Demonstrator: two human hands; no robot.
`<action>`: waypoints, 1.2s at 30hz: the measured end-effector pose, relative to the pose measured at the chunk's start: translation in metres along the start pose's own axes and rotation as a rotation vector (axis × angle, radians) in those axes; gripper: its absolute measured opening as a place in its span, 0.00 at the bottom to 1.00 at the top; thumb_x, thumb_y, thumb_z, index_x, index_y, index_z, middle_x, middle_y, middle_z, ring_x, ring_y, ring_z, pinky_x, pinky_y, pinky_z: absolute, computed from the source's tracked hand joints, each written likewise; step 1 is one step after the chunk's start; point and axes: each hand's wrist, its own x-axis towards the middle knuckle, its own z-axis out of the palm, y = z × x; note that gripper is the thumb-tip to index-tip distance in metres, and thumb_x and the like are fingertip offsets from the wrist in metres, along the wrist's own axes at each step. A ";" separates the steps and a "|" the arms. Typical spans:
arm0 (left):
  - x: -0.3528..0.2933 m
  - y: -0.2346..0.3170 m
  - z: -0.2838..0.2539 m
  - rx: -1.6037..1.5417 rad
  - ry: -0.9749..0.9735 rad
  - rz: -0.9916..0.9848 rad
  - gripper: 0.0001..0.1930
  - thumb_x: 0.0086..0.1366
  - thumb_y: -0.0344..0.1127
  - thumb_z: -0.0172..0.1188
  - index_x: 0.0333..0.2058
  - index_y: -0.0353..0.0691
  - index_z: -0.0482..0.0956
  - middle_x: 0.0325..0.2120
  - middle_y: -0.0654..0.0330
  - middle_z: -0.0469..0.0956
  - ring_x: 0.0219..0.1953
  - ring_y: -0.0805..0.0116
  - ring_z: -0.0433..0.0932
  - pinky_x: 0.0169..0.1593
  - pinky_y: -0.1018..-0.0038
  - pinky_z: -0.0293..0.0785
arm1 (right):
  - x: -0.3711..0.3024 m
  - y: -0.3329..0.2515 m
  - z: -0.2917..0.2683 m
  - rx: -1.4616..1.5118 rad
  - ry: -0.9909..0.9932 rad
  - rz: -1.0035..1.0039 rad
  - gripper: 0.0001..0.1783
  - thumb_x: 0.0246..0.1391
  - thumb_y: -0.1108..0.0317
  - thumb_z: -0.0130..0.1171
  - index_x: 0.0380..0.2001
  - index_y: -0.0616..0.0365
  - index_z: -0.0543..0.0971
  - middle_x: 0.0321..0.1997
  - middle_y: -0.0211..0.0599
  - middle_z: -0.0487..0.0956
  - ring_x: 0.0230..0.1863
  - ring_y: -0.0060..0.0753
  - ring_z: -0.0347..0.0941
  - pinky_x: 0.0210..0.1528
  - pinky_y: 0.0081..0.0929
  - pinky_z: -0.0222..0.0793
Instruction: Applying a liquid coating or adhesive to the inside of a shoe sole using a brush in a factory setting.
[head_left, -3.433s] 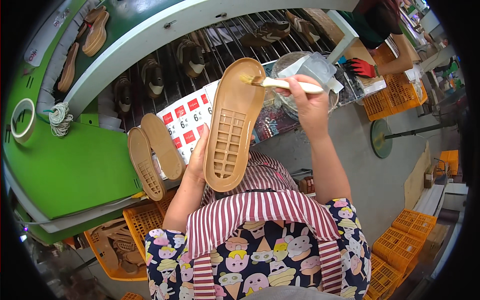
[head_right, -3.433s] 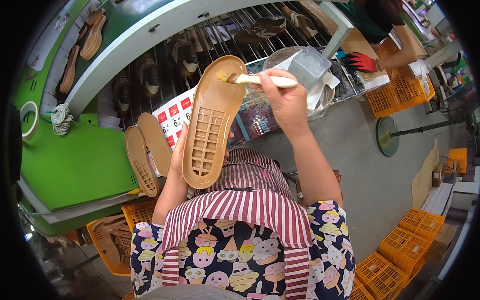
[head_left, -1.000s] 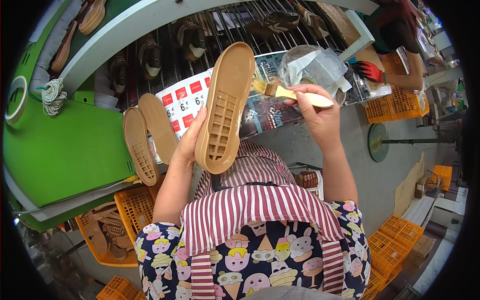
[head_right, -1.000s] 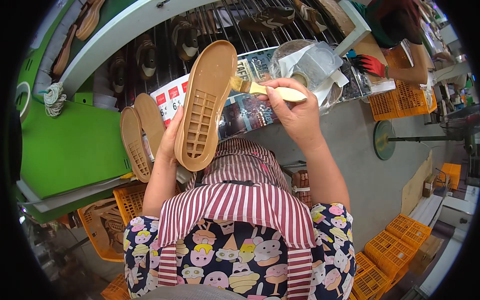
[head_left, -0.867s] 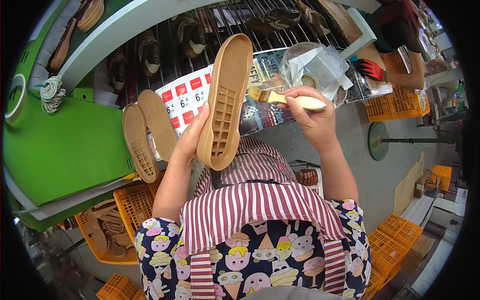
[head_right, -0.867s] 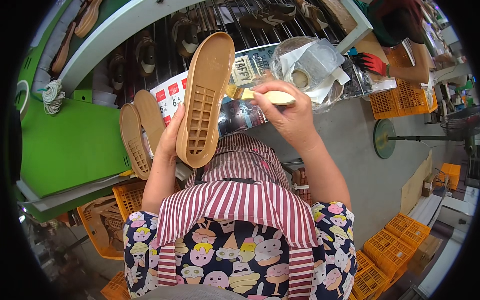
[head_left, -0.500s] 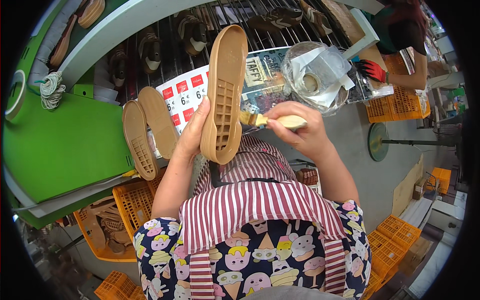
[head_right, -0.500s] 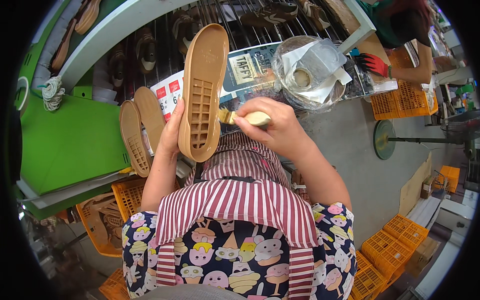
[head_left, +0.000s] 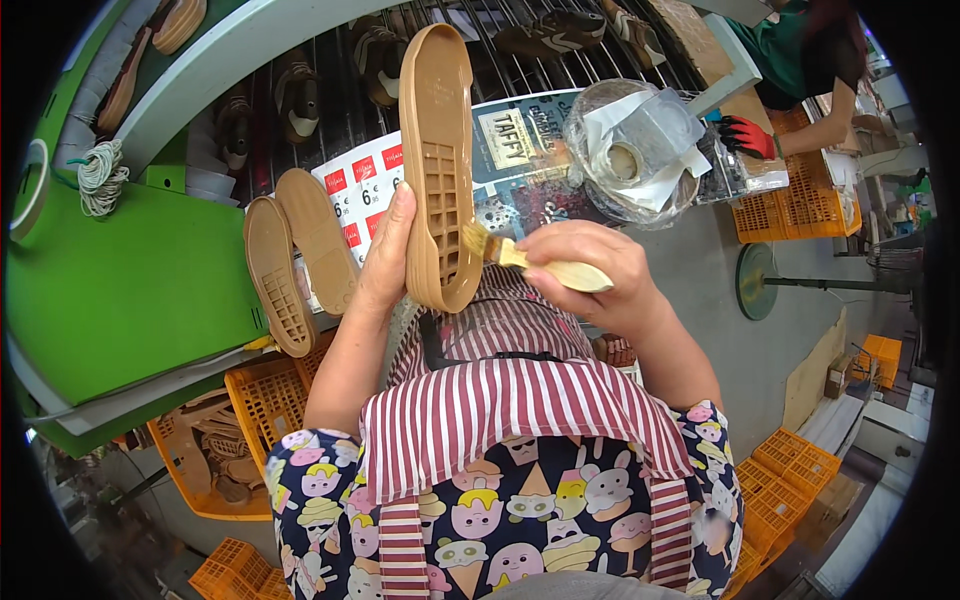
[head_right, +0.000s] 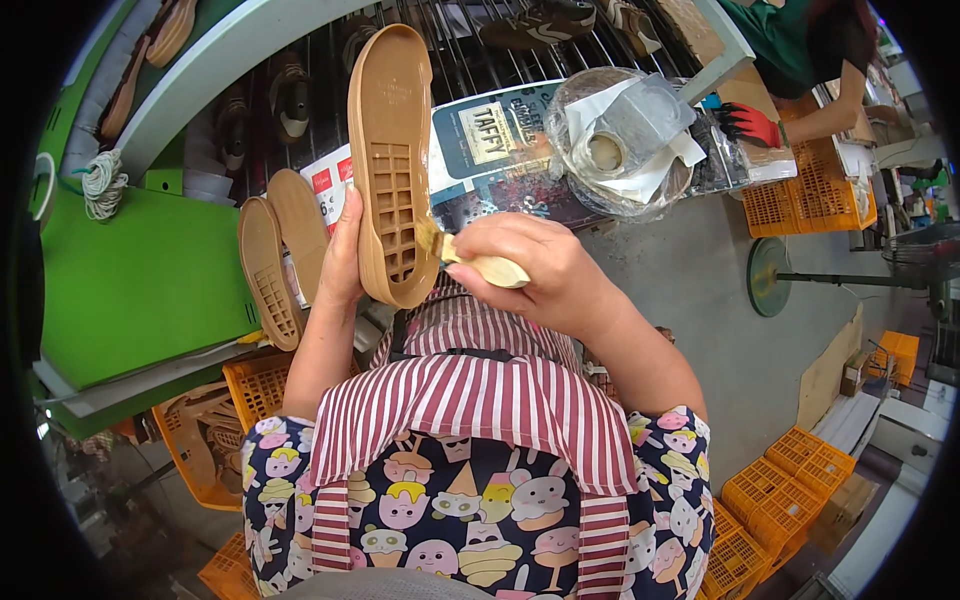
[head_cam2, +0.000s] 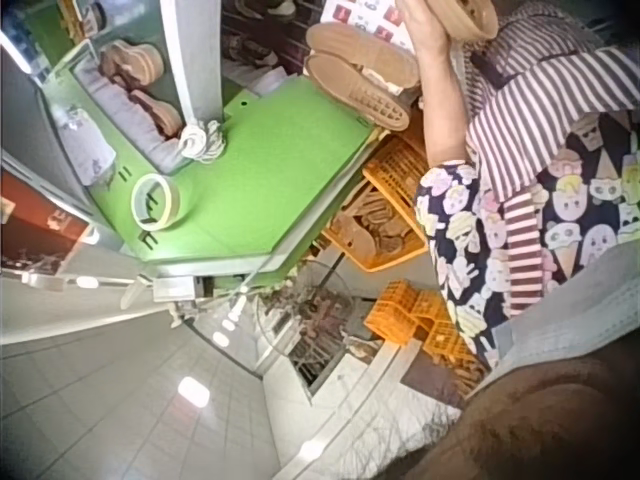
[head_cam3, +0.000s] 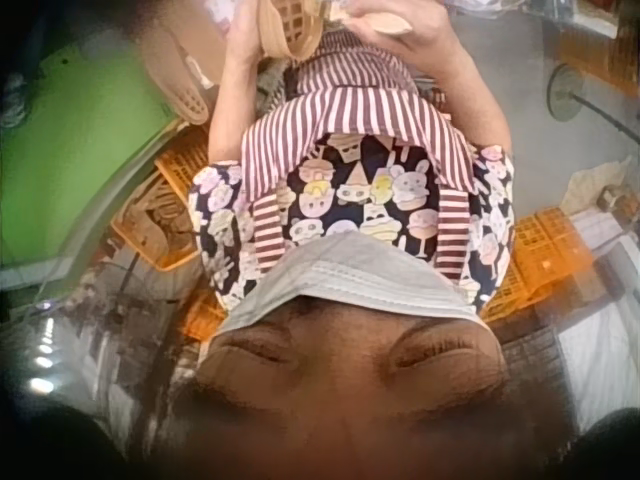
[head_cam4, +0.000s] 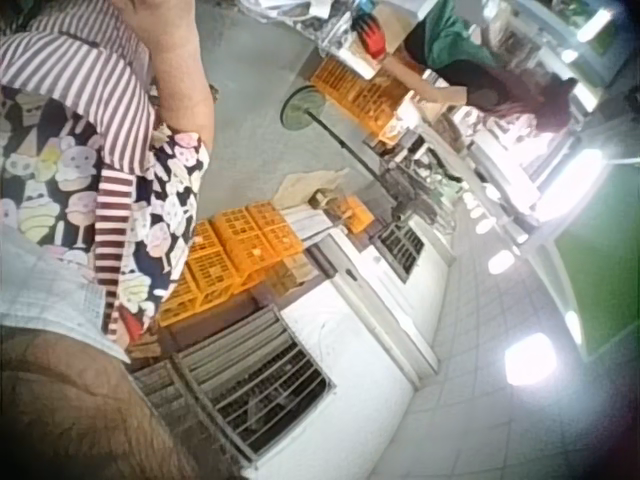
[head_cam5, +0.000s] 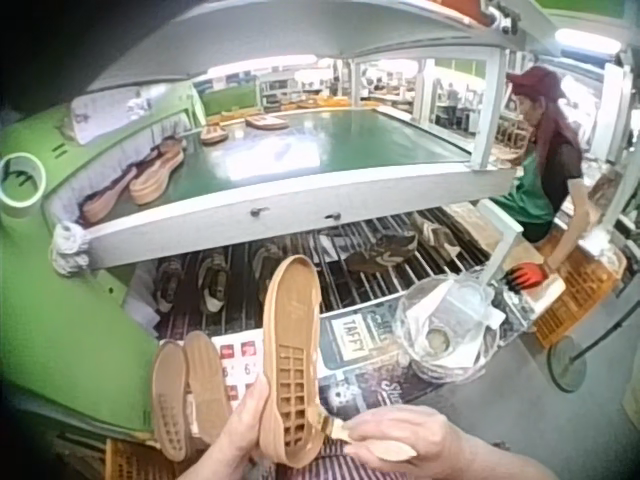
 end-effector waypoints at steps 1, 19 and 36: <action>0.000 0.000 0.002 -0.005 0.001 0.010 0.32 0.72 0.57 0.31 0.58 0.34 0.64 0.46 0.51 0.75 0.47 0.67 0.77 0.51 0.74 0.74 | 0.001 0.001 0.003 -0.031 0.025 -0.029 0.10 0.46 0.74 0.66 0.32 0.61 0.75 0.31 0.39 0.79 0.33 0.39 0.78 0.36 0.31 0.74; -0.004 -0.001 -0.021 0.117 -0.167 0.336 0.42 0.59 0.52 0.62 0.63 0.35 0.52 0.56 0.49 0.66 0.58 0.61 0.68 0.59 0.68 0.67 | -0.007 0.005 -0.021 0.145 0.056 0.179 0.04 0.48 0.76 0.63 0.28 0.62 0.78 0.31 0.39 0.80 0.33 0.34 0.78 0.38 0.28 0.74; -0.016 0.012 -0.025 0.415 -0.295 0.401 0.48 0.43 0.32 0.76 0.60 0.43 0.55 0.60 0.54 0.63 0.60 0.62 0.65 0.61 0.66 0.68 | -0.007 0.026 -0.018 -0.009 -0.116 0.178 0.06 0.48 0.74 0.64 0.29 0.62 0.77 0.30 0.38 0.79 0.35 0.38 0.77 0.38 0.28 0.73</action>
